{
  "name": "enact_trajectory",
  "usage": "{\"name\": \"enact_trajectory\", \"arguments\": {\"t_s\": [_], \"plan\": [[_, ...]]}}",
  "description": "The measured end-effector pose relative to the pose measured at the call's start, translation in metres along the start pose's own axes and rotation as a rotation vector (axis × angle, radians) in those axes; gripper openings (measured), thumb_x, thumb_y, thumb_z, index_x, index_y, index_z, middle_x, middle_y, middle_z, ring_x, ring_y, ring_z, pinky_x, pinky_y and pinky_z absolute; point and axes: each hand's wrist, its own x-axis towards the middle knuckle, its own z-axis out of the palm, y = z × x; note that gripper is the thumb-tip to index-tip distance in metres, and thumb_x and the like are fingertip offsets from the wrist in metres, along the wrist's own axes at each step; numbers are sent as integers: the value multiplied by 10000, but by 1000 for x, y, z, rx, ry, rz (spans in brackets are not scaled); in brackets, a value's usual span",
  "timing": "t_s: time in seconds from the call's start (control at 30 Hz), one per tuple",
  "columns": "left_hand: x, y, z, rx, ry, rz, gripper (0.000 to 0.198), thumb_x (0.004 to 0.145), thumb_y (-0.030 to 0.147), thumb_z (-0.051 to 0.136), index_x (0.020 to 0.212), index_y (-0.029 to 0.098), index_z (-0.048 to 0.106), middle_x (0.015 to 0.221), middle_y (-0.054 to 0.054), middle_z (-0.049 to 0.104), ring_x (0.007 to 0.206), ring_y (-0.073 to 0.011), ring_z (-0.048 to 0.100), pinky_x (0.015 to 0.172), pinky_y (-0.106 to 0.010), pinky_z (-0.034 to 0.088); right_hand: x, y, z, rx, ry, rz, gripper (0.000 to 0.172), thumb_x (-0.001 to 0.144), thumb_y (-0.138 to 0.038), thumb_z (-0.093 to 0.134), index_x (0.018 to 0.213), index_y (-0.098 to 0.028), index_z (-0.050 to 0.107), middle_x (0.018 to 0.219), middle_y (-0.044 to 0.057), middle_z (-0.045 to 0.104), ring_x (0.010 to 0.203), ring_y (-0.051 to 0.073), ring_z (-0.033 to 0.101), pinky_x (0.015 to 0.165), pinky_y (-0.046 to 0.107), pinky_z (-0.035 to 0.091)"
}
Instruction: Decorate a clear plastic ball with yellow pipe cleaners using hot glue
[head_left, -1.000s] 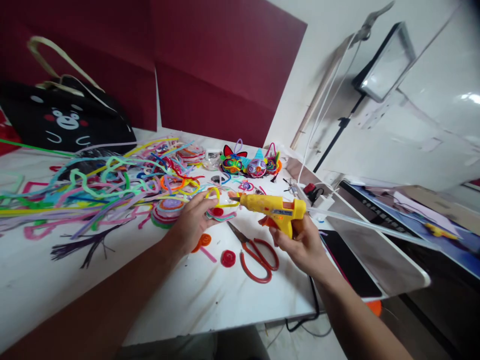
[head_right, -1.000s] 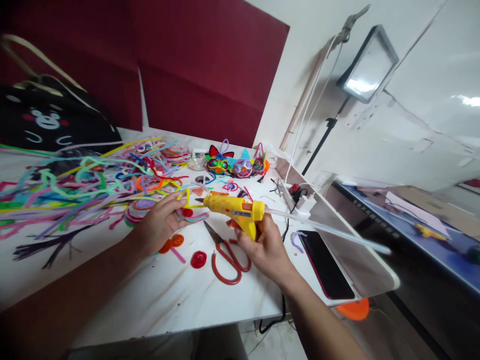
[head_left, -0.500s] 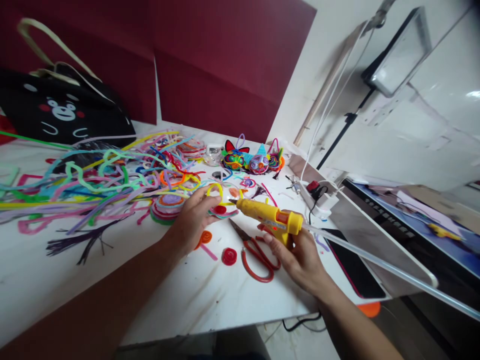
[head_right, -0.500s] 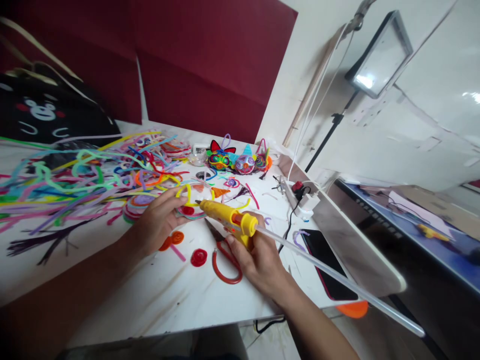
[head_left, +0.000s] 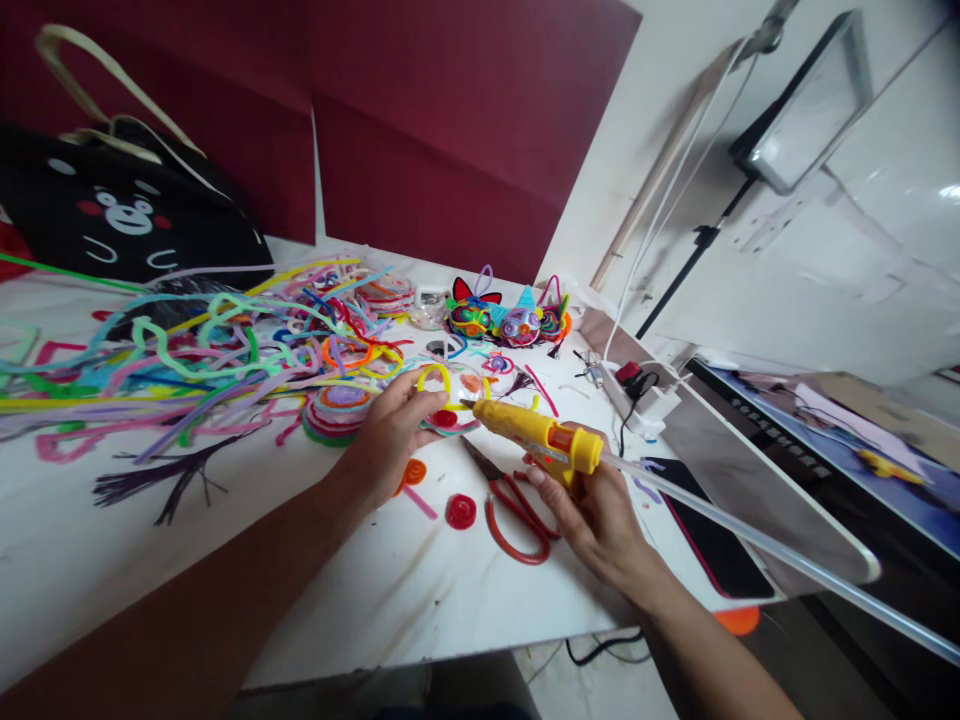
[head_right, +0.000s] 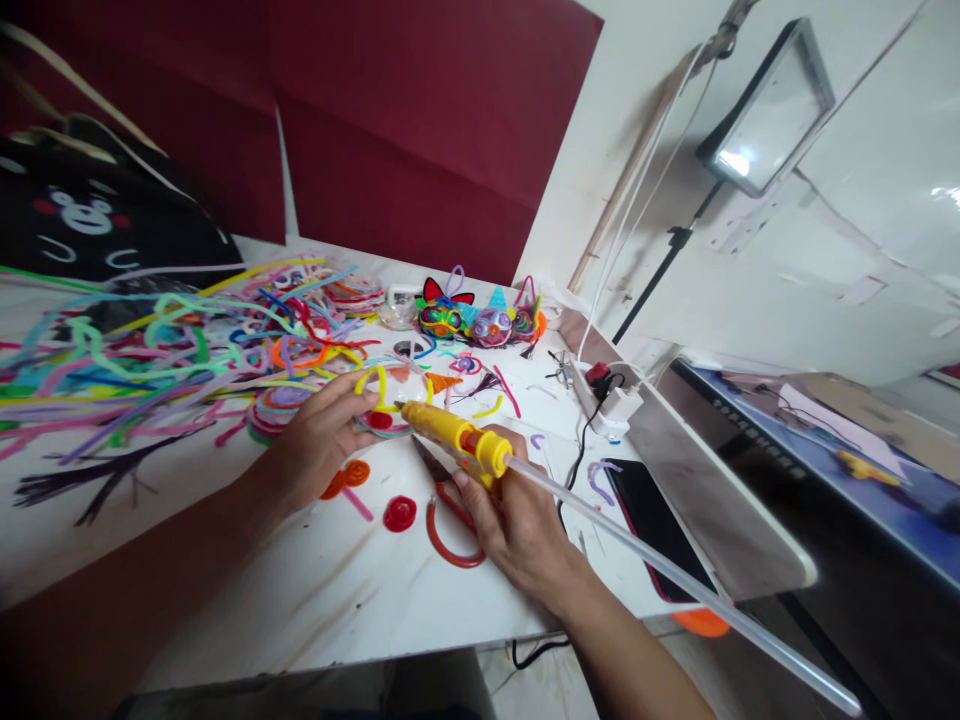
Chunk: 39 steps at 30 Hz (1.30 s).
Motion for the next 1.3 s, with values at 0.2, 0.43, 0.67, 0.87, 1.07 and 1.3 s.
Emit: {"name": "enact_trajectory", "arguments": {"t_s": [0.2,0.43,0.67,0.87,1.07,1.3], "plan": [[1,-3,-2,9,4,2,326,653,336,786,932,223,660,925,-30,637,899,-224,630,730,-332,576,0,0,0,-8,-27,-16,161,960,-363,562,896,-218,596,760,37,591,749,214,631,631,324,495],[-1,1,2,19,40,-12,354,603,342,799,904,221,658,969,-48,648,970,-251,625,693,-301,569,-1,0,1,-27,-11,-33,141,957,-356,562,882,-237,577,609,-10,454,747,233,613,615,325,474],[-2,2,5,27,76,-21,382,565,339,802,897,224,652,950,-41,652,939,-245,616,628,-273,525,-5,5,2,1,-5,-6,130,954,-374,579,954,-249,615,700,27,525,726,223,588,606,325,479],[-2,4,5,45,78,-31,453,550,367,817,932,217,625,914,-20,619,910,-221,601,650,-281,515,-3,4,2,-22,10,-36,138,958,-373,561,966,-248,617,767,53,577,783,236,612,629,341,506],[-3,3,5,30,39,-29,460,555,356,814,954,214,637,822,2,571,841,-208,603,687,-317,549,-4,5,3,-18,16,-37,118,959,-353,559,970,-245,603,854,69,624,830,241,636,668,351,517],[-2,2,4,41,58,-24,429,557,362,818,931,224,661,861,-24,597,870,-219,600,624,-274,537,-3,2,2,-26,5,-62,98,957,-322,568,1005,-253,616,897,77,630,838,243,636,681,354,508]]}}
